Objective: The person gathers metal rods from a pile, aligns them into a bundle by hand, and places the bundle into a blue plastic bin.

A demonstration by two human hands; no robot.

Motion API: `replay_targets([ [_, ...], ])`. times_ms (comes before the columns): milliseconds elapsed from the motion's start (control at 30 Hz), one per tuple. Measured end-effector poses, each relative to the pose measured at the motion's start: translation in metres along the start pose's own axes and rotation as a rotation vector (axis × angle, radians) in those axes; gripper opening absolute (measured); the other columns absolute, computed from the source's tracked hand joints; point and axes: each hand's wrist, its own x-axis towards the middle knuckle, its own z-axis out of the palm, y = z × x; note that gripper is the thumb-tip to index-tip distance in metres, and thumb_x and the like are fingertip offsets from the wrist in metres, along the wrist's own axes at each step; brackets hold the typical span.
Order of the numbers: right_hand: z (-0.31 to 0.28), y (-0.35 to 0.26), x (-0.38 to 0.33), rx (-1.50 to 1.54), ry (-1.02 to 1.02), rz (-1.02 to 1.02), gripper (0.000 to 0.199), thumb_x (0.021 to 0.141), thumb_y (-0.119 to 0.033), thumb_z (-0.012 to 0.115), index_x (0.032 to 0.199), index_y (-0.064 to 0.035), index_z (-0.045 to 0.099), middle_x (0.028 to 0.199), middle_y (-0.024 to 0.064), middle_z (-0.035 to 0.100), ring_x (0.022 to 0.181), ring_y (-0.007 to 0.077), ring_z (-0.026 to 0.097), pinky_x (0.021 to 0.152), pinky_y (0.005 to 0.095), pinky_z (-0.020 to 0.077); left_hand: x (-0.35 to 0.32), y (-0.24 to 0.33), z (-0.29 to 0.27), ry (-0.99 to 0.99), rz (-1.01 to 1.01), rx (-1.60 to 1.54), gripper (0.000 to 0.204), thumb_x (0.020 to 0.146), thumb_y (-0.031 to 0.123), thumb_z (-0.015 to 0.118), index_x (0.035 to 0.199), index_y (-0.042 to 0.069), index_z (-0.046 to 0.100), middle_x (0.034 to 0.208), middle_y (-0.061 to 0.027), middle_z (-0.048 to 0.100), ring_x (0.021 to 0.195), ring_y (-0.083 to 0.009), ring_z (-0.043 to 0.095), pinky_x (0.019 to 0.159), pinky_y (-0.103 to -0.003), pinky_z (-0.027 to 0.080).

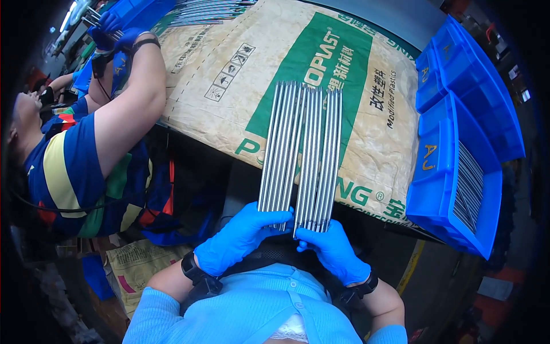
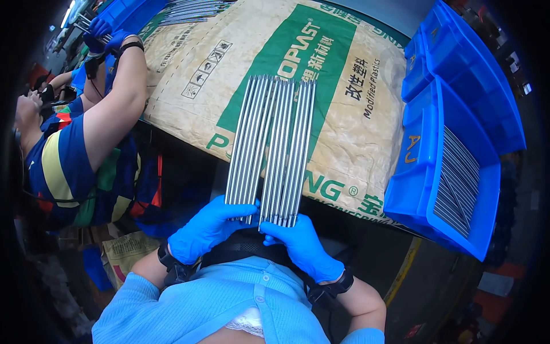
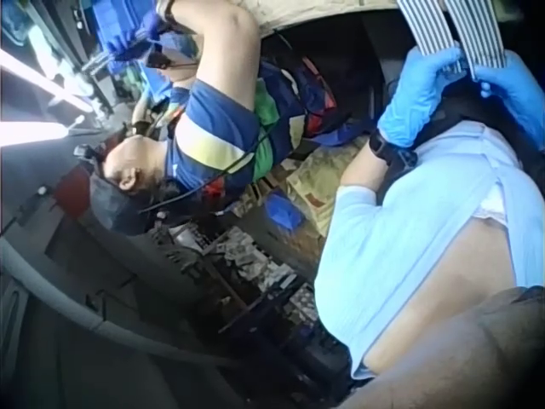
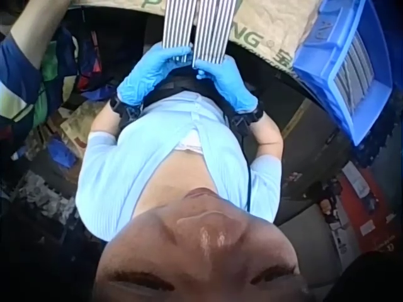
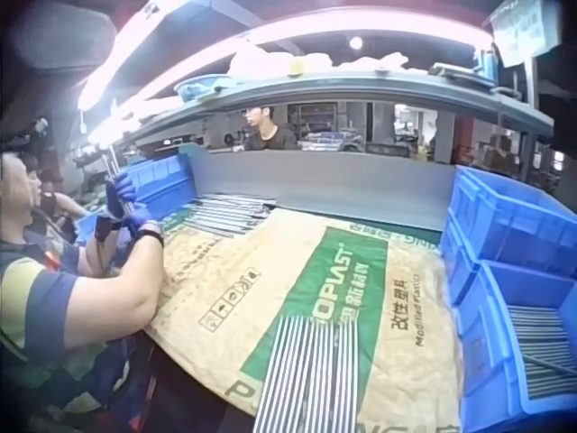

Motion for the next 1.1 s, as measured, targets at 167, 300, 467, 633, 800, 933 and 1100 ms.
replay_targets([
  [167, 0.003, -0.002, -0.002, -0.043, 0.011, -0.021, 0.024, 0.080, -0.008, 0.064, 0.100, 0.0037, 0.058, 0.088, 0.0113, 0.063, 0.073, 0.0164, 0.062, 0.064, 0.0281, 0.0534, -0.003, 0.000, 0.006, -0.036, 0.012, -0.027, 0.035, 0.084, 0.011, 0.060, 0.115, -0.002, 0.051, 0.103, -0.0123, 0.060, 0.094, -0.0207, 0.060, 0.085, -0.034, 0.049],
  [300, 0.000, -0.010, -0.007, 0.066, -0.024, 0.014, 0.029, 0.086, -0.013, 0.058, 0.108, 0.0047, 0.053, 0.097, 0.0128, 0.062, 0.080, 0.0184, 0.062, 0.069, 0.0302, 0.0540, -0.004, 0.001, 0.007, -0.052, 0.009, -0.020, 0.037, 0.084, 0.011, 0.059, 0.117, -0.002, 0.049, 0.106, -0.0133, 0.059, 0.097, -0.0216, 0.059, 0.087, -0.035, 0.048],
  [467, -0.017, -0.020, -0.020, 0.137, -0.138, 0.059, 0.036, 0.091, -0.017, 0.050, 0.119, 0.0055, 0.046, 0.109, 0.0164, 0.059, 0.091, 0.0237, 0.063, 0.075, 0.0336, 0.0544, -0.004, 0.005, 0.008, -0.078, -0.004, -0.048, 0.039, 0.084, 0.011, 0.058, 0.119, -0.003, 0.047, 0.109, -0.0151, 0.058, 0.099, -0.0235, 0.059, 0.088, -0.037, 0.048],
  [633, -0.019, -0.021, -0.018, 0.045, -0.145, 0.061, 0.036, 0.090, -0.016, 0.052, 0.118, 0.0059, 0.047, 0.108, 0.0168, 0.059, 0.092, 0.0242, 0.062, 0.076, 0.0327, 0.0543, -0.002, 0.003, 0.004, -0.086, -0.027, -0.084, 0.041, 0.084, 0.010, 0.058, 0.121, -0.003, 0.046, 0.110, -0.0158, 0.058, 0.100, -0.0246, 0.059, 0.088, -0.037, 0.048],
  [800, -0.016, -0.011, -0.013, -0.009, -0.068, -0.012, 0.031, 0.087, -0.010, 0.056, 0.112, 0.0062, 0.050, 0.100, 0.0171, 0.061, 0.084, 0.0228, 0.064, 0.072, 0.0303, 0.0546, 0.001, -0.001, 0.000, -0.093, -0.024, -0.101, 0.041, 0.084, 0.010, 0.058, 0.121, -0.004, 0.046, 0.111, -0.0157, 0.058, 0.099, -0.0244, 0.059, 0.088, -0.037, 0.048],
  [933, -0.013, -0.009, -0.009, -0.062, -0.006, -0.033, 0.028, 0.083, -0.005, 0.060, 0.107, 0.0059, 0.051, 0.092, 0.0170, 0.063, 0.076, 0.0210, 0.065, 0.067, 0.0286, 0.0542, -0.001, 0.002, 0.002, -0.072, -0.016, -0.092, 0.041, 0.084, 0.009, 0.059, 0.121, -0.003, 0.046, 0.111, -0.0156, 0.058, 0.098, -0.0239, 0.060, 0.088, -0.037, 0.048],
  [1100, -0.008, -0.010, -0.009, -0.111, 0.046, -0.053, 0.023, 0.081, -0.003, 0.062, 0.100, 0.0045, 0.053, 0.085, 0.0161, 0.064, 0.070, 0.0187, 0.064, 0.063, 0.0271, 0.0533, -0.002, 0.002, 0.002, -0.070, -0.021, -0.084, 0.041, 0.083, 0.009, 0.059, 0.120, -0.004, 0.047, 0.110, -0.0156, 0.059, 0.097, -0.0235, 0.060, 0.087, -0.037, 0.048],
])
